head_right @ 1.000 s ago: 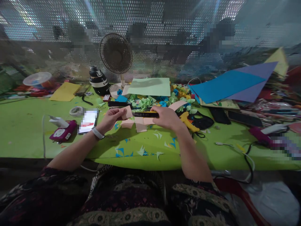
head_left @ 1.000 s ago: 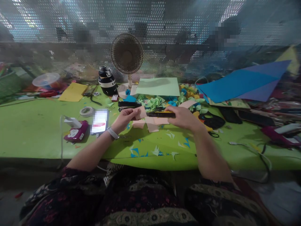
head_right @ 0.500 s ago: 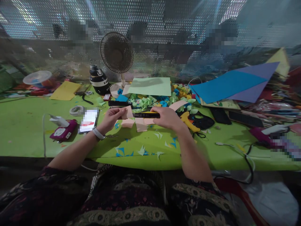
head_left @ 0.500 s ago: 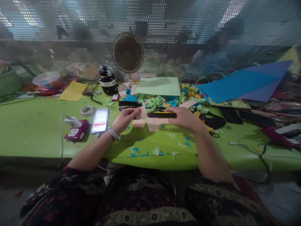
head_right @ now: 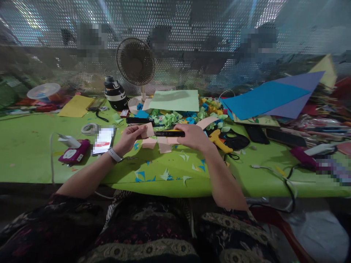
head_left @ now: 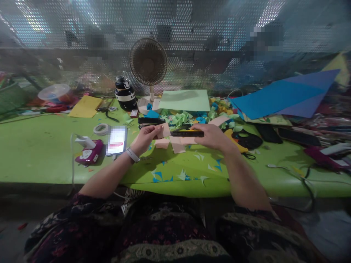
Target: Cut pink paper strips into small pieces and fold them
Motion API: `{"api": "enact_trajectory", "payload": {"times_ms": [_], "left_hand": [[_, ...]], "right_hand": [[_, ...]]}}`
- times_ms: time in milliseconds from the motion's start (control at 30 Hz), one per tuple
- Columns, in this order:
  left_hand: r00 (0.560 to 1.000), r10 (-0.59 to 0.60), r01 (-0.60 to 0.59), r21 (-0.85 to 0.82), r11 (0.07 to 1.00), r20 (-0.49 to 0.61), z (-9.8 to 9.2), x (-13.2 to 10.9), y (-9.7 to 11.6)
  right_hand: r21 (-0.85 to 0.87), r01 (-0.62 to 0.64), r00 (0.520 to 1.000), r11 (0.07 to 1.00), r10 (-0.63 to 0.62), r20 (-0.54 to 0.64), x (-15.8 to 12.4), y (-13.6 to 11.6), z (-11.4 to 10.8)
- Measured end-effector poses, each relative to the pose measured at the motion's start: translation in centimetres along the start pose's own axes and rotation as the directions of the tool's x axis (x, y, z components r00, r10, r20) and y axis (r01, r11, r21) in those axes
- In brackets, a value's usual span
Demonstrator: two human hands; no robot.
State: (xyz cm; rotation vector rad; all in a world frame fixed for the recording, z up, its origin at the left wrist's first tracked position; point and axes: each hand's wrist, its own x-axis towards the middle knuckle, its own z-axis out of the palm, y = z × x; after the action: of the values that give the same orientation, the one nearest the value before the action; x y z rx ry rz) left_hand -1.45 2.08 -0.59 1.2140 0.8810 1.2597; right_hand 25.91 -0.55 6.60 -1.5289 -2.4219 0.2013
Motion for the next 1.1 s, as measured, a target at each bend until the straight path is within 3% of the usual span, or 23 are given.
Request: {"api": "enact_trajectory", "payload": {"times_ms": [533,1100], "left_hand": [[0.996,-0.056,0.052,-0.062,0.997,-0.071,0.3,0.1,0.3],[0.996,-0.062,0.061,-0.032,0.998,-0.06,0.2,0.1,-0.4]], "right_hand": [[0.006,-0.043,0.999,0.999,0.043,0.034,0.2,-0.9,0.5],[0.076,0.02,0.998,0.997,-0.024,0.061,0.2,-1.5,0.5]]}}
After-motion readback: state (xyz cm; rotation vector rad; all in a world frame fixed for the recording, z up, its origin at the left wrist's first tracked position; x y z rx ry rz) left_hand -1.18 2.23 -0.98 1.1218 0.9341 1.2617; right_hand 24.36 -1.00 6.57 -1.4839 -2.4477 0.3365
